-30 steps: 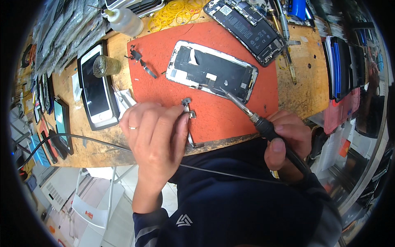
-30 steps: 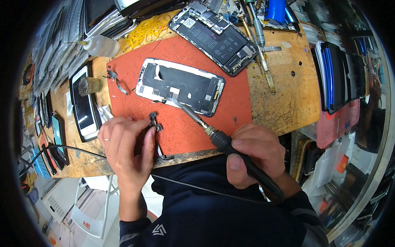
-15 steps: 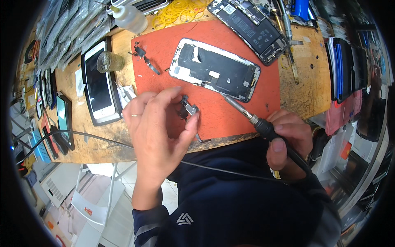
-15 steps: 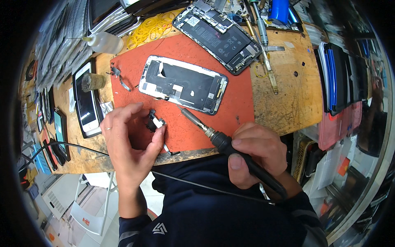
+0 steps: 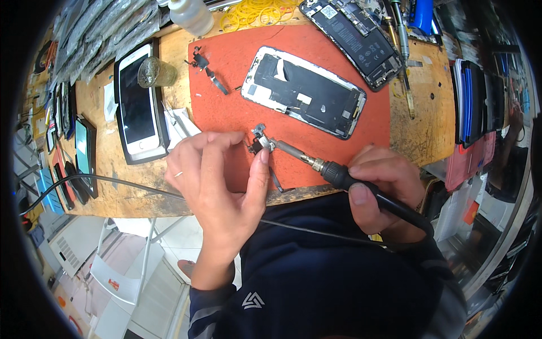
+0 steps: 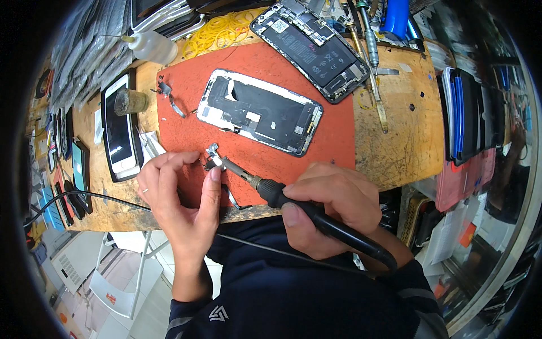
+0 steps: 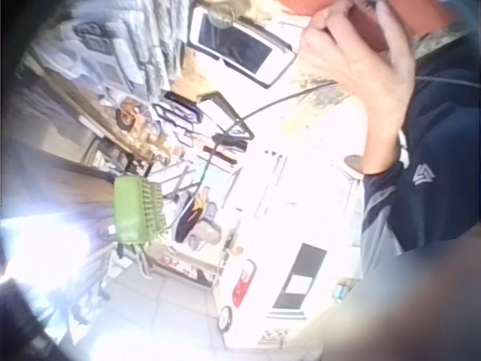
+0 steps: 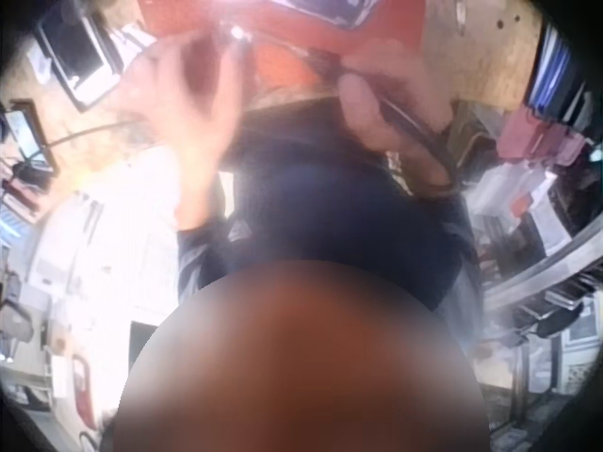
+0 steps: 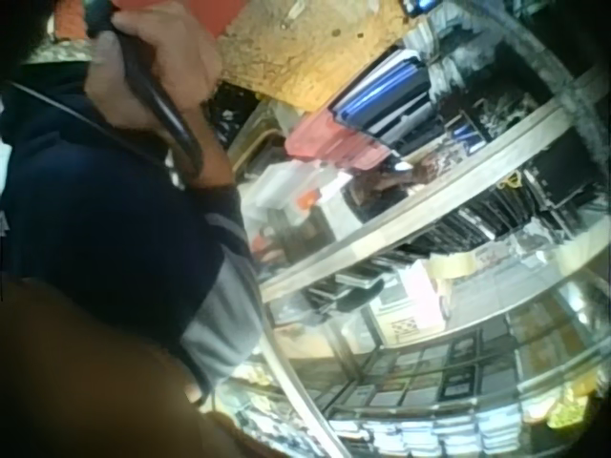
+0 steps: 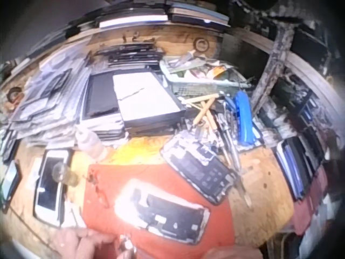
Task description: The person uses a soldering iron and tweezers to solder a small electronic component on a red mat. They repeatedly apply heat and solder to the component, then inspect it by hand.
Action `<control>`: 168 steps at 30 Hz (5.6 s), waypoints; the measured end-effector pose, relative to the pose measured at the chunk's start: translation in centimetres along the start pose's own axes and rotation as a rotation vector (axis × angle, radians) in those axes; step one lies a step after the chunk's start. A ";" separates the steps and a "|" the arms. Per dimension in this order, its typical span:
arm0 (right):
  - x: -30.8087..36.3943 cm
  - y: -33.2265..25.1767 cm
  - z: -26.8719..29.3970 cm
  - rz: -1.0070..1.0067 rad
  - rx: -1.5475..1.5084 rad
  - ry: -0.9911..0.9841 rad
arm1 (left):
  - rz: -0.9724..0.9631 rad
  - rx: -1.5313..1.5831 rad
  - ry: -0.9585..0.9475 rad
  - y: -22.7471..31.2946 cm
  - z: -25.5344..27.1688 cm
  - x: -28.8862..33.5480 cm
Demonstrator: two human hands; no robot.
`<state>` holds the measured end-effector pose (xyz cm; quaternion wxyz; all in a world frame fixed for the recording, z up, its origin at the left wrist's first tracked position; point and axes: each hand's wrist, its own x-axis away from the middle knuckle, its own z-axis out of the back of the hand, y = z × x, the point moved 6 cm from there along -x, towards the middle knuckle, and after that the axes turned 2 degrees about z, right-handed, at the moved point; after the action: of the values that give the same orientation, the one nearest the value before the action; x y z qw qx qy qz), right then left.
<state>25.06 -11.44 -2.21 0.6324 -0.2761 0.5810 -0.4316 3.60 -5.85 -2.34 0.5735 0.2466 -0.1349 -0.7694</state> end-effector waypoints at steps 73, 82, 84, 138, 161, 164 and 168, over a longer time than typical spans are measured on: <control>0.6 0.8 0.0 0.013 -0.037 0.086 | 0.120 0.069 -0.124 -0.5 -0.1 -0.6; 0.3 0.6 -0.1 0.029 0.004 0.042 | 0.130 0.068 -0.156 -0.4 -0.1 -0.9; 0.2 0.6 -0.1 0.034 0.008 0.034 | 0.139 0.051 -0.169 -0.4 0.1 -0.9; 0.4 0.5 0.0 0.112 0.020 0.104 | 0.035 0.113 -0.275 -0.7 0.3 -2.8; 0.3 0.5 -0.4 0.028 0.046 -0.005 | 0.011 0.067 -0.308 -0.2 -0.2 -3.8; 0.3 0.5 -0.4 0.015 0.038 -0.023 | 0.022 0.062 -0.311 -0.2 -0.1 -3.8; 0.2 0.4 -0.3 0.024 0.047 -0.038 | 0.027 0.099 -0.327 -0.3 -0.1 -3.9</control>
<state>24.82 -11.35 -2.70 0.6546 -0.2621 0.5619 -0.4324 4.25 -2.04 -1.74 0.5413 0.1443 -0.2675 -0.7840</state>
